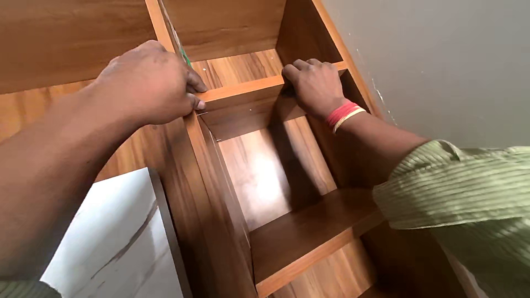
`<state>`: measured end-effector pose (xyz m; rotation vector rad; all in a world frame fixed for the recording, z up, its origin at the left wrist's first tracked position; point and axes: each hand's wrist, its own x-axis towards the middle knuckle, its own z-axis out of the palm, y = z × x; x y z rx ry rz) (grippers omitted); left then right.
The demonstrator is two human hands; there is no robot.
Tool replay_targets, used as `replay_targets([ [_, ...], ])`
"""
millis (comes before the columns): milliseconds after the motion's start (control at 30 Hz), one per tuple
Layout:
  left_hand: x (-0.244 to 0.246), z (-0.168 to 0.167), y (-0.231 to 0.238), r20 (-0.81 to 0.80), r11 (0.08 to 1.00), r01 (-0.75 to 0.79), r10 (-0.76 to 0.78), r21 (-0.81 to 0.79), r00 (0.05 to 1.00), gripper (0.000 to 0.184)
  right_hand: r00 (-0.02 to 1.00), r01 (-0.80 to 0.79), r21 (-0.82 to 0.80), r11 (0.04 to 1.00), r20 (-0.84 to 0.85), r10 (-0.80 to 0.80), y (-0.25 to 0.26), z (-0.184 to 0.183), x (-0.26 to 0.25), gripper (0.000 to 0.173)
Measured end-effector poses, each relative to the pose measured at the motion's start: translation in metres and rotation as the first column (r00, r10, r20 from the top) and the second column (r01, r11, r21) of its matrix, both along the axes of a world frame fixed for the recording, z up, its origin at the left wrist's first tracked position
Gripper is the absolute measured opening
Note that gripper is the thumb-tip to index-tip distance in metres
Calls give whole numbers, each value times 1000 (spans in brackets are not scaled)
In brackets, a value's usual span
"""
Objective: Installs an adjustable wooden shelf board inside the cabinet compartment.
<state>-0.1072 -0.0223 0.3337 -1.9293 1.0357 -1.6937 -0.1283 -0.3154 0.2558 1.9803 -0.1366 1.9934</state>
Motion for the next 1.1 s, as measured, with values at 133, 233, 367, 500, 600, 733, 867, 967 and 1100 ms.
replay_targets([
  [133,-7,-7,-13,-24,995,-75,73,-68,997,24,1000,-10,27,1000,-27,11,2,1,0,33],
  [233,-14,-12,-24,-44,981,-121,115,-149,992,18,1000,-4,54,999,-18,5,5,0,1,39],
  [367,-21,-19,-33,-90,964,-141,123,-228,988,21,997,57,145,988,35,-62,21,-6,10,55],
  [500,-13,-10,-18,-111,989,-65,50,-133,993,24,998,58,233,971,-5,-58,32,-9,14,75],
  [600,-4,0,0,-142,999,32,-33,-10,989,29,995,18,259,966,-96,7,32,-8,6,97],
  [733,-2,8,11,-151,995,84,-75,56,986,24,993,27,223,974,-117,0,31,-10,-6,97],
  [867,-7,16,13,-171,992,74,-56,105,984,23,995,-29,286,958,-84,55,27,-10,-31,83],
  [967,-10,20,5,-176,996,28,-13,84,984,18,993,-59,351,935,-73,90,16,-15,-56,75],
  [1100,-11,27,1,-197,999,-34,36,17,980,9,989,-107,523,846,-32,144,0,-27,-99,69],
])
